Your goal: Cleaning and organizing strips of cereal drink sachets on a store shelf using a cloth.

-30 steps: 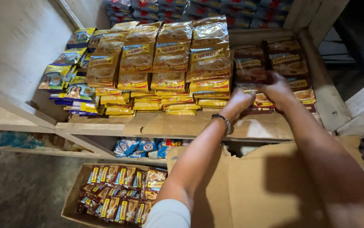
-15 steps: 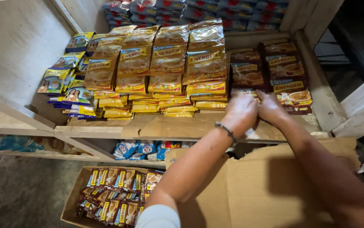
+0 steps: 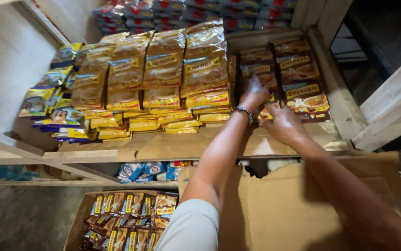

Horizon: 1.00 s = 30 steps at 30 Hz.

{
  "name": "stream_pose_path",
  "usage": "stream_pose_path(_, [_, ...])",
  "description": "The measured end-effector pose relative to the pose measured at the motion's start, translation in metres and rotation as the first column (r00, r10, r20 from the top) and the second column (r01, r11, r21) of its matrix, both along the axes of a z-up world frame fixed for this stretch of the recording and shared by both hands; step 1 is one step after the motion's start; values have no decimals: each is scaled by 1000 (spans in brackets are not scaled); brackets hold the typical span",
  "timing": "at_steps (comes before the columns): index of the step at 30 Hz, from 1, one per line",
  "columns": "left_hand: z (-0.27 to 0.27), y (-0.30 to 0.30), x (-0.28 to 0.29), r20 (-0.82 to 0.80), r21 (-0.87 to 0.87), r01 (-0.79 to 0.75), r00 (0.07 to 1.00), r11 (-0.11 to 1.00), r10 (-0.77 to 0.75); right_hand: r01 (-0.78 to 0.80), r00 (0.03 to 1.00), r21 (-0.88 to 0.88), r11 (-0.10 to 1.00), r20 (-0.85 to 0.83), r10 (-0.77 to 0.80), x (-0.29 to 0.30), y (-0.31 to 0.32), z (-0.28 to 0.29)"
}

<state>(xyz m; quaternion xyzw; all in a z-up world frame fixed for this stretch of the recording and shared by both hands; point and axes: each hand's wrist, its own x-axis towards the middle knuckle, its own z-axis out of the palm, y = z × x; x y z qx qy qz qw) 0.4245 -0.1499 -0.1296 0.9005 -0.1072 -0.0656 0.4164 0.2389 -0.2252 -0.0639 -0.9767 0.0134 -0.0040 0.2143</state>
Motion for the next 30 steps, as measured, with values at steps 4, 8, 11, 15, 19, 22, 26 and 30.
stream_pose_path(4, [-12,2,41,27,-101,12,1000,995,-9,3,1000,53,999,3,-3,34,-15,-26])
stream_pose_path(8, [-11,-2,52,26,-111,-5,1000,994,8,36,999,-29,999,-9,-36,45,-10,-34])
stream_pose_path(11, [-7,-5,49,25,-82,-31,999,996,33,55,998,-7,998,32,-54,41,-6,-30])
stream_pose_path(15, [-21,-7,49,43,-73,-3,999,997,6,28,997,-26,999,75,-26,27,1,-21])
stream_pose_path(19, [-72,-12,33,724,9,-85,688,996,52,145,945,-271,952,324,-51,17,4,-17])
stream_pose_path(22, [14,19,-60,458,94,57,884,994,-94,132,948,145,981,271,-167,21,-9,-21])
stream_pose_path(26, [-16,12,-18,507,385,4,835,923,-215,224,894,447,866,259,-365,39,-42,-63])
stream_pose_path(30, [20,46,-79,175,526,331,859,783,-481,277,920,302,912,189,-342,42,-35,-62])
